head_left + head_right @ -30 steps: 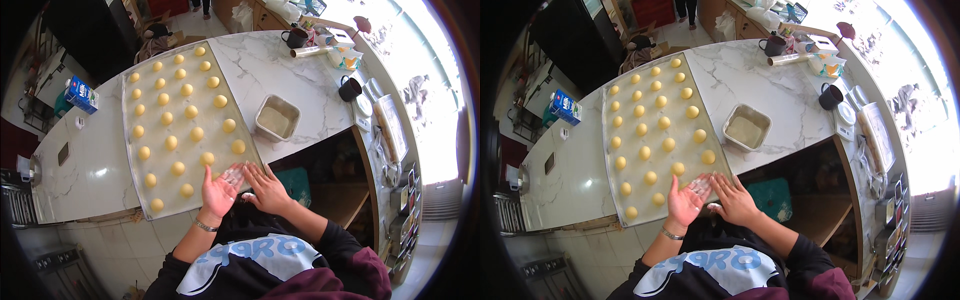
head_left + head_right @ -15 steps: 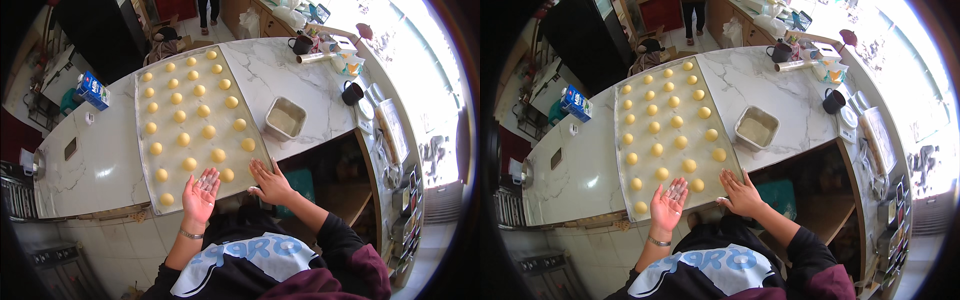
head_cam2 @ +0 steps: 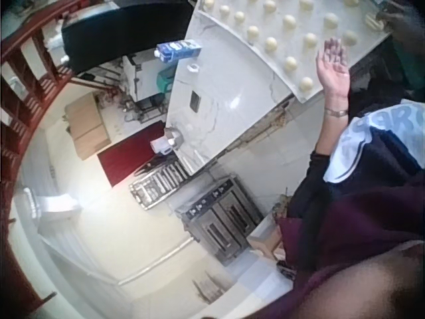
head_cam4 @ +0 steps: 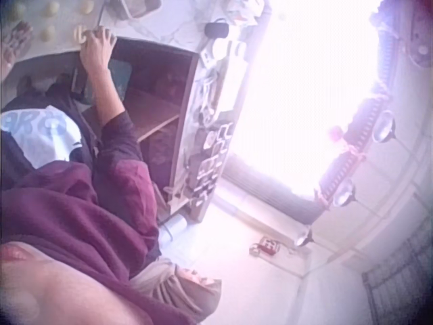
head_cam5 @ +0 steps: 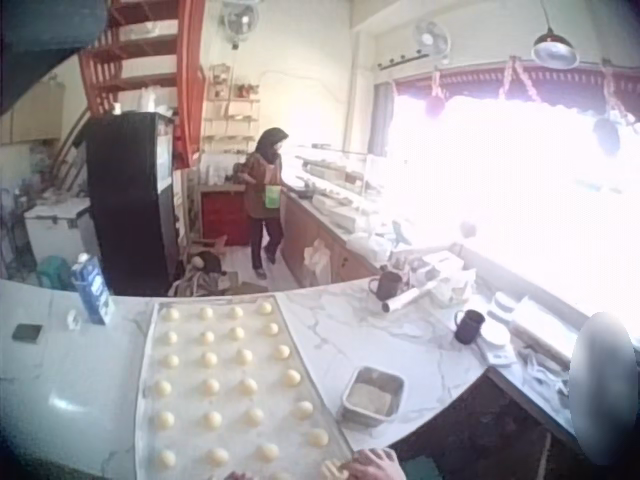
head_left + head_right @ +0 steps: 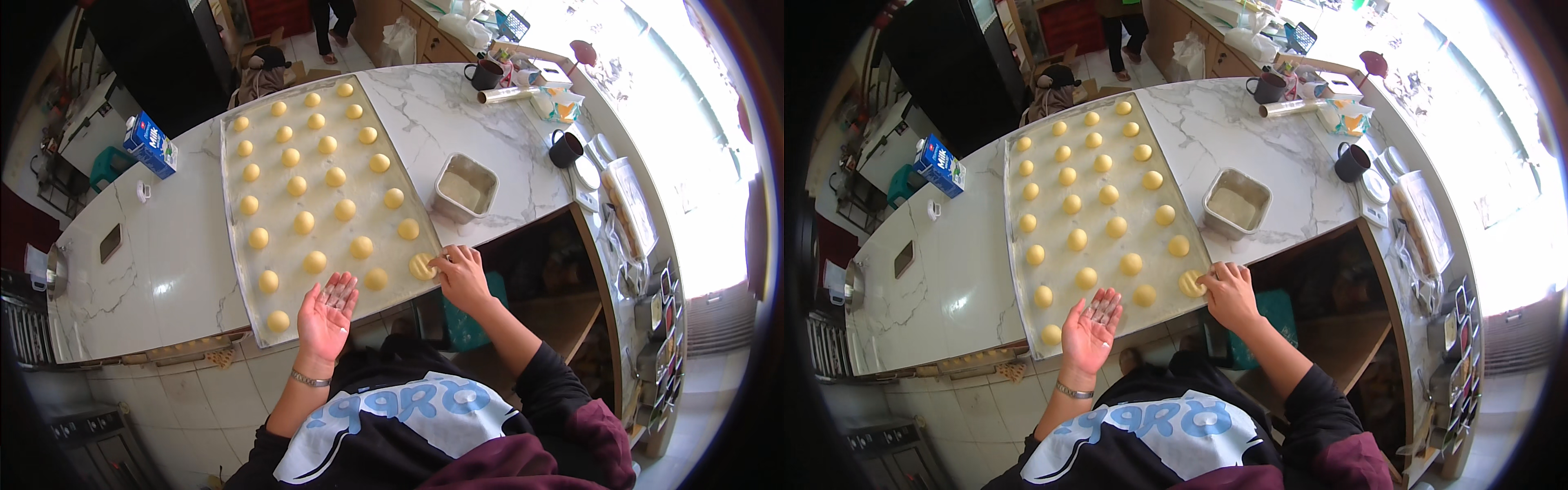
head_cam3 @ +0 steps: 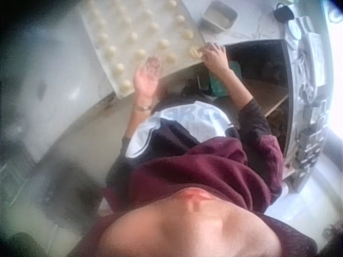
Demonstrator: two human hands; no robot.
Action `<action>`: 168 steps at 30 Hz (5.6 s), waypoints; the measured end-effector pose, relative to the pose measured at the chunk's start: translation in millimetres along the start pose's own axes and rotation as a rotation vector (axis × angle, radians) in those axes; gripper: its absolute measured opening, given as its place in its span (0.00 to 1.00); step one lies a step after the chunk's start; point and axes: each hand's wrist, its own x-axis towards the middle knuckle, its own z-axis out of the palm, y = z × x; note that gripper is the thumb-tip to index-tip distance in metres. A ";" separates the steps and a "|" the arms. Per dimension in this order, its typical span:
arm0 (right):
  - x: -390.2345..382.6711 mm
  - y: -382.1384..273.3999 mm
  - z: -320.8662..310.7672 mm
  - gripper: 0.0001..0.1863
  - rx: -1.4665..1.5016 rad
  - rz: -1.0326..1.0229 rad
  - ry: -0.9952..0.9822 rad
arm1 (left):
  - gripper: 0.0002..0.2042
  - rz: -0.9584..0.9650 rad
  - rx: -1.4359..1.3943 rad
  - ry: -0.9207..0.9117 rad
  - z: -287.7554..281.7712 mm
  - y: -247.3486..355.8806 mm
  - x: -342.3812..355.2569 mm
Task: The person takes dough balls from a tray, presses a hole into the center of each one with their thumb, and places them back on the tray.
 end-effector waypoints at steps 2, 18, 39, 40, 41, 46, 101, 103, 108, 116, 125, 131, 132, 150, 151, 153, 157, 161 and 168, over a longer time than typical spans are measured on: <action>-0.3 -6.3 -2.8 0.11 -0.036 -0.013 -0.009 | 0.17 -0.005 -0.001 0.004 -0.4 0.1 -1.3; 1.6 -13.1 21.5 0.15 -0.322 -0.008 -0.257 | 0.16 -0.270 0.098 -0.137 -14.1 -27.9 16.5; 9.2 -111.5 -27.4 0.13 0.228 -0.090 0.105 | 0.11 0.152 0.589 -0.131 45.7 -32.8 11.4; 9.3 -106.1 -23.3 0.13 0.225 -0.083 0.109 | 0.12 0.080 0.598 -0.192 49.2 -29.6 11.3; 10.7 -97.5 -14.7 0.13 0.459 -0.065 0.127 | 0.12 0.074 0.601 -0.197 47.6 -29.0 13.6; 25.3 -95.8 -39.9 0.17 0.940 0.190 -0.028 | 0.12 0.235 0.898 -0.262 46.7 -23.9 11.3; 21.2 -130.9 -74.9 0.14 0.953 -0.110 -0.069 | 0.12 0.324 0.910 -0.095 72.4 7.1 -57.6; 21.7 -123.7 -75.2 0.14 1.034 -0.023 -0.116 | 0.12 0.407 0.850 -0.045 70.2 4.3 -56.9; 26.7 -131.9 -77.6 0.11 0.931 -0.124 -0.091 | 0.11 0.323 0.892 -0.107 76.2 8.3 -58.1; 34.9 -130.9 -82.9 0.12 1.007 -0.004 -0.173 | 0.11 0.311 0.925 -0.098 79.8 12.2 -56.9; 33.4 -127.7 -78.3 0.14 0.921 -0.075 -0.193 | 0.11 0.283 0.872 -0.123 74.8 8.0 -54.1; 34.5 -127.6 -71.4 0.14 1.244 0.111 -0.251 | 0.11 0.163 0.871 -0.098 69.0 16.7 -56.1; 35.5 -129.8 -71.7 0.15 1.123 0.043 -0.290 | 0.12 0.188 0.898 -0.091 68.5 17.4 -56.0; 60.6 -179.5 -32.8 0.25 1.303 -0.049 -0.356 | 0.09 0.365 0.853 -0.058 48.0 66.8 -65.7; 61.5 -184.8 -30.2 0.26 1.292 -0.067 -0.342 | 0.08 0.426 0.804 -0.027 46.0 69.9 -67.4; 62.4 -196.7 -32.8 0.26 1.320 -0.046 -0.366 | 0.08 0.448 0.789 -0.023 39.2 77.1 -69.7; 66.2 -208.0 -26.7 0.26 1.294 -0.042 -0.412 | 0.08 0.443 0.822 -0.023 25.3 90.5 -71.0; 65.0 -213.2 -23.2 0.25 1.336 -0.063 -0.340 | 0.08 0.375 0.851 -0.057 26.8 97.0 -75.5; 70.5 -211.3 -33.2 0.20 0.835 -0.337 -0.464 | 0.07 0.338 0.962 -0.138 22.3 99.7 -75.4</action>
